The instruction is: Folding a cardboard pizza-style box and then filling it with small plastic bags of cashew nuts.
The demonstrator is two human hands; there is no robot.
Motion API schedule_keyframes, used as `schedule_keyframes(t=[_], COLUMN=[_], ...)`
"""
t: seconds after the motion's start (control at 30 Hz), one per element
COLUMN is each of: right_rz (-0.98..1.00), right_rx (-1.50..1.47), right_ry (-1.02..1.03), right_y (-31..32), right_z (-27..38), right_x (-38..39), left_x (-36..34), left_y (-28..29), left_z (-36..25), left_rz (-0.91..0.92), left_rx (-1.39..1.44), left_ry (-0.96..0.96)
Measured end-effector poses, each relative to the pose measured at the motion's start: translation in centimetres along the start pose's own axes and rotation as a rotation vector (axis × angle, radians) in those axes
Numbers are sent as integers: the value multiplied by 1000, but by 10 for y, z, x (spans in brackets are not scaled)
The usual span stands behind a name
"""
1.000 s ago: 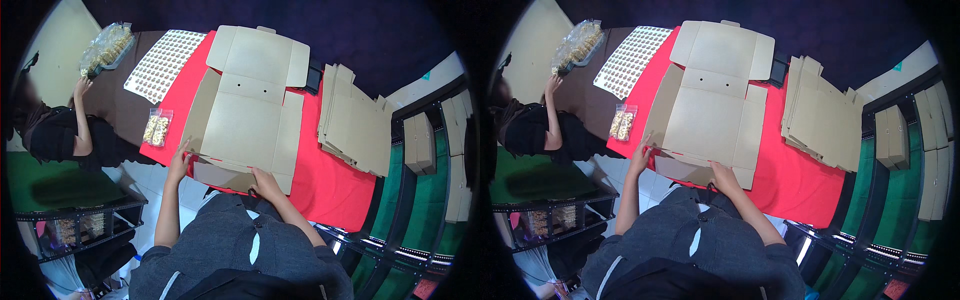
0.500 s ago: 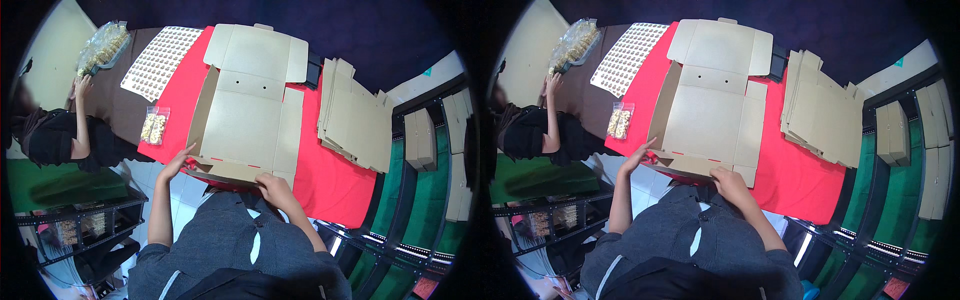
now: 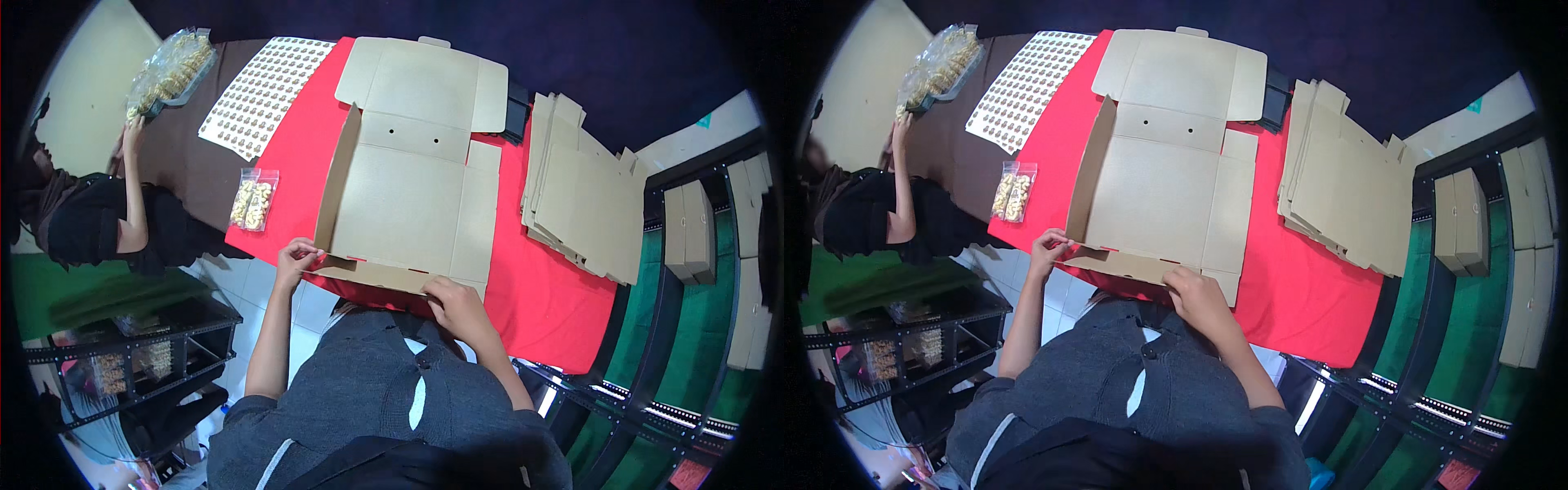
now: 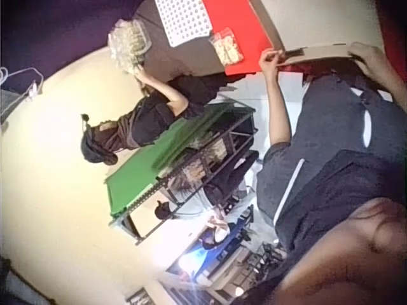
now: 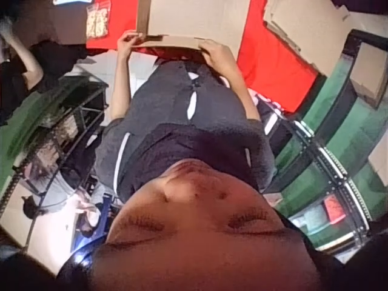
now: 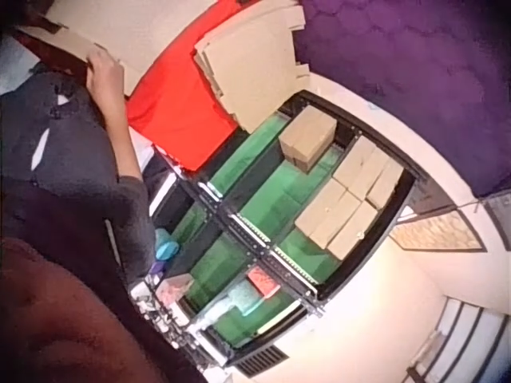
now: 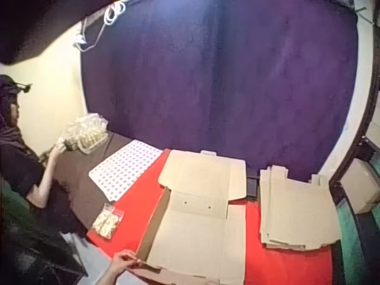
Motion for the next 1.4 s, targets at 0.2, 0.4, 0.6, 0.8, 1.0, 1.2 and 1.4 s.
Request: schedule_keyframes(t=[0.2, 0.4, 0.6, 0.8, 1.0, 1.2, 1.4], right_rz=[29, 41, 5, 90, -54, -362, 116], right_rx=[29, 22, 11, -88, -305, -163, 157], right_ry=[-19, -17, -4, -90, -186, -472, -789], right_y=[5, -1, 1, 0, 18, 36, 19], right_z=[1, -4, 5, 8, 0, -95, -145], right_x=[-1, 6, 6, 10, 11, 59, 91], left_x=[10, 34, 52, 33, 37, 27, 38], left_y=[0, -1, -26, -33, -20, -29, -32], left_z=[-21, -67, -75, 2, -29, -1, -32], left_rz=[214, 320, 261, 24, -195, -255, -158], left_rx=[-15, -435, -510, 83, -481, -569, -495], left_ry=[89, -150, -112, 48, -135, -363, -213])
Point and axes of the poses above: each hand's wrist, its own x-axis away from the middle knuckle, its own y-axis out of the back of the hand, z = x × y, the point moved 4 cm from there along -x, towards the middle knuckle, and after that the axes turned 15 degrees about -x, right-handed, at the moved point
